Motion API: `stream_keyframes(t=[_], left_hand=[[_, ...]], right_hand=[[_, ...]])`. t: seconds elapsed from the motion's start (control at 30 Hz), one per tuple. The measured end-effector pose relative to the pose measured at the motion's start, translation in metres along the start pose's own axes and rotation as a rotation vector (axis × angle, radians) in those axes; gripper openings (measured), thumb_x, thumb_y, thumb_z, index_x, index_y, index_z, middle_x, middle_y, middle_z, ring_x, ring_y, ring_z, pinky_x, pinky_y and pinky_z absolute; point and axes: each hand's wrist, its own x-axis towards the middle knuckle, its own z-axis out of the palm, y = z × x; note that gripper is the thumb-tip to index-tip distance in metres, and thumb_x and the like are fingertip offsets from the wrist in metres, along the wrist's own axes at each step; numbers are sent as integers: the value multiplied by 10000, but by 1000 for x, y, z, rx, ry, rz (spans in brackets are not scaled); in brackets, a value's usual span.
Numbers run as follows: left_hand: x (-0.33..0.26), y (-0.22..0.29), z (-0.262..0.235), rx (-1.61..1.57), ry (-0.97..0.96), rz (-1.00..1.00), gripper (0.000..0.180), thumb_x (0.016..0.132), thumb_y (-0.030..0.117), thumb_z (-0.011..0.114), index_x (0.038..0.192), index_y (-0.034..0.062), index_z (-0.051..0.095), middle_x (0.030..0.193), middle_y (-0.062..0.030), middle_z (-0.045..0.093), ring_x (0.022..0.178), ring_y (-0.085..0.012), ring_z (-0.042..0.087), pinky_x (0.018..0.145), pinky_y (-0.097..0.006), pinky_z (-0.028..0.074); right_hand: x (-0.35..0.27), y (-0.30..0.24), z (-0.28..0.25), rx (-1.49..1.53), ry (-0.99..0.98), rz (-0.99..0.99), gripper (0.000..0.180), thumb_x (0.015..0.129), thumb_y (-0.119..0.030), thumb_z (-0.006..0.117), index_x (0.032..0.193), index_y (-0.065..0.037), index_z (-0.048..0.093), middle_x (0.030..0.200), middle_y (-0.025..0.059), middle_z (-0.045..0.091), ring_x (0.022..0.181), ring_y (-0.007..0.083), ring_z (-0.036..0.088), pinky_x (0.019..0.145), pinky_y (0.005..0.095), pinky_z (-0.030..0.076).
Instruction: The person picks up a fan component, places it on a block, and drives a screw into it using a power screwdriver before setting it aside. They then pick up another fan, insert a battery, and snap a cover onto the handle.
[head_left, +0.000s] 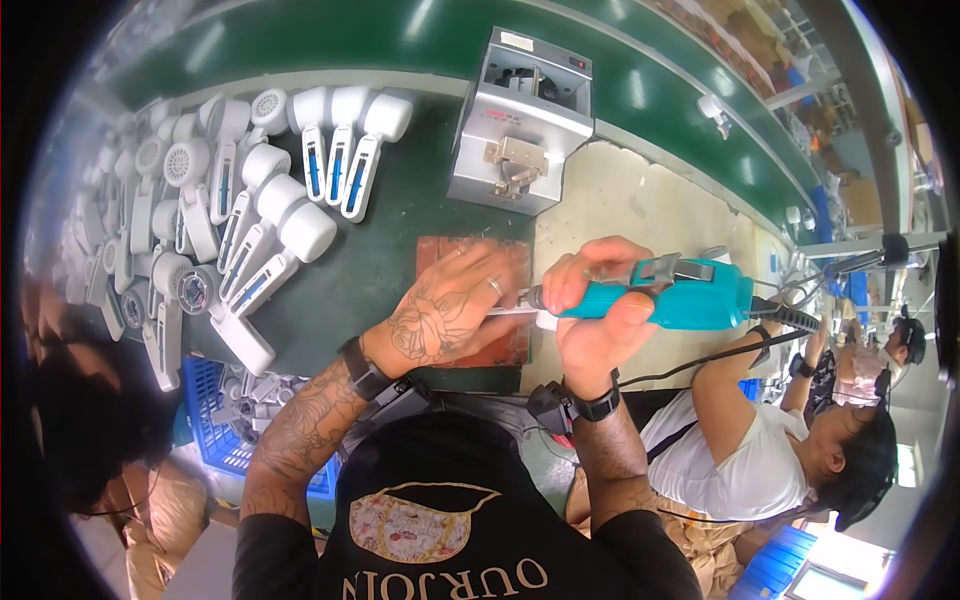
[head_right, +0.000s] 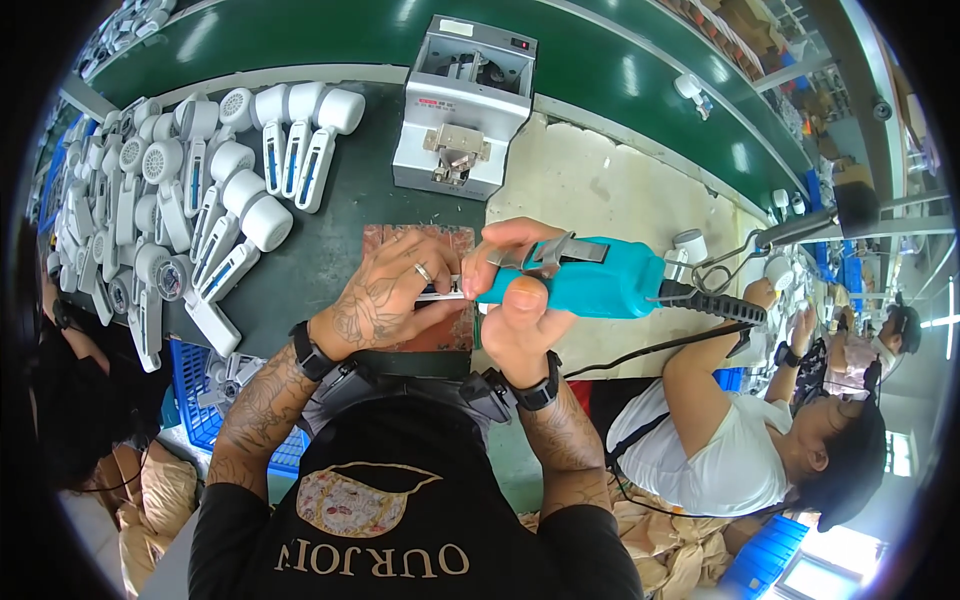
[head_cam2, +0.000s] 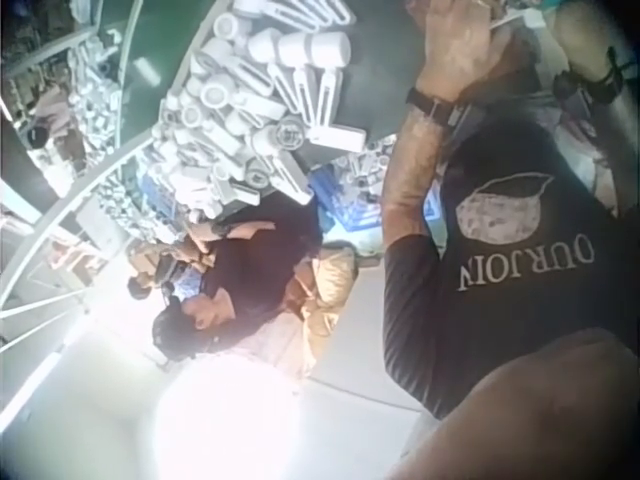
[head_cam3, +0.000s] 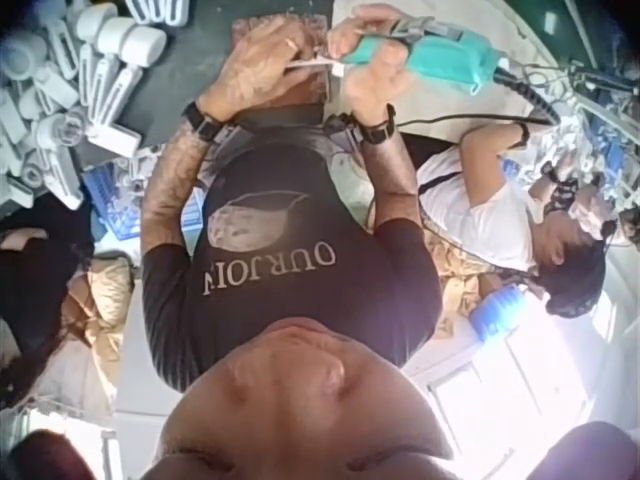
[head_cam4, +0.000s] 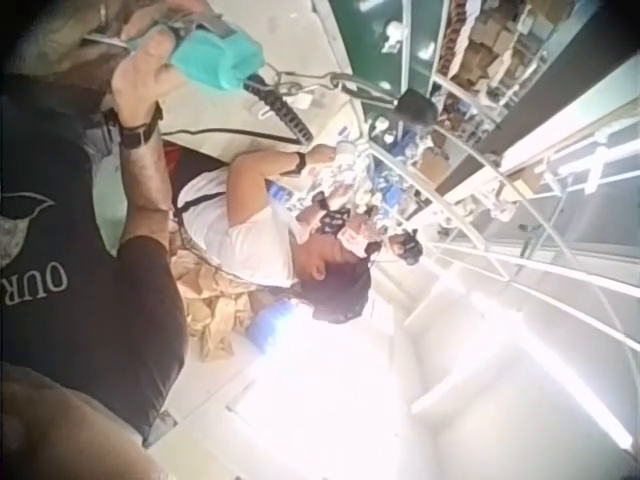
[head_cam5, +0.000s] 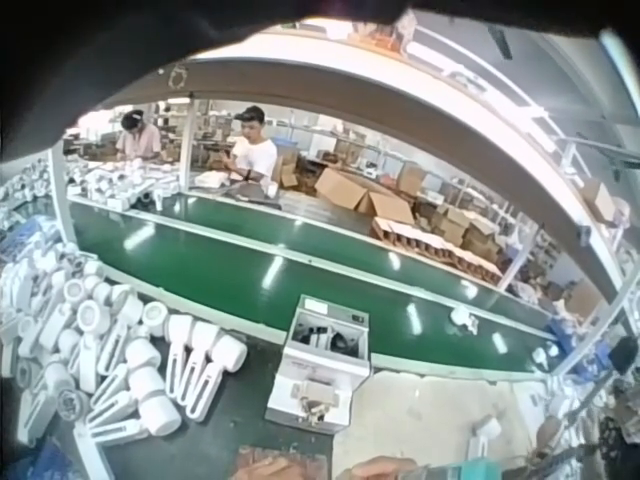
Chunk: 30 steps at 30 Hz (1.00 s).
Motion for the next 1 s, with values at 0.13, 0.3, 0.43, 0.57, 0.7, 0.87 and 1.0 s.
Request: stream_keyframes(t=[0.13,0.3,0.43,0.57,0.7,0.87,1.0], left_hand=[[-1,-1,1,-3,-9,-4,334,740,133,815,962,31,587,1145,-157,614,1122,-381,581,963,-467,500],[-1,-1,3,-8,-11,-33,322,746,148,815,947,38,590,1149,-164,616,1139,-394,581,991,-471,495],[-2,-3,3,-38,-10,-15,304,751,149,814,926,42,589,1155,-169,616,1122,-399,591,991,-475,495],[0,1,0,-64,-39,-86,294,765,171,802,920,33,593,1142,-175,618,1100,-401,601,989,-479,501],[2,3,4,-72,46,-110,267,763,93,807,974,28,655,1042,-115,630,982,-342,616,896,-443,495],[5,4,4,-106,86,-73,278,770,114,804,1012,25,701,1038,-120,638,970,-353,606,898,-447,490],[4,-1,-5,-123,2,-145,290,799,189,802,1030,38,715,1048,-118,637,1010,-352,594,922,-448,481]], right_hand=[[0,1,0,9,-6,-6,756,905,-692,608,1127,26,532,620,55,507,511,172,493,494,331,433],[1,0,1,-12,5,3,761,905,-690,612,1128,34,537,619,58,510,509,174,498,493,334,437],[3,-1,0,-5,-21,40,783,894,-699,621,1139,41,543,624,63,520,518,173,511,496,334,439],[2,1,-3,2,-32,46,793,885,-704,628,1143,42,544,625,63,523,520,172,512,498,333,440],[2,1,-2,-4,-41,31,797,884,-709,623,1141,42,548,625,58,524,522,172,516,502,332,439],[4,0,1,-39,-27,29,819,892,-739,577,1142,41,554,634,51,521,530,171,511,515,327,438],[23,-10,9,-54,32,22,835,901,-760,533,1140,39,562,656,51,519,563,170,513,535,324,435]])
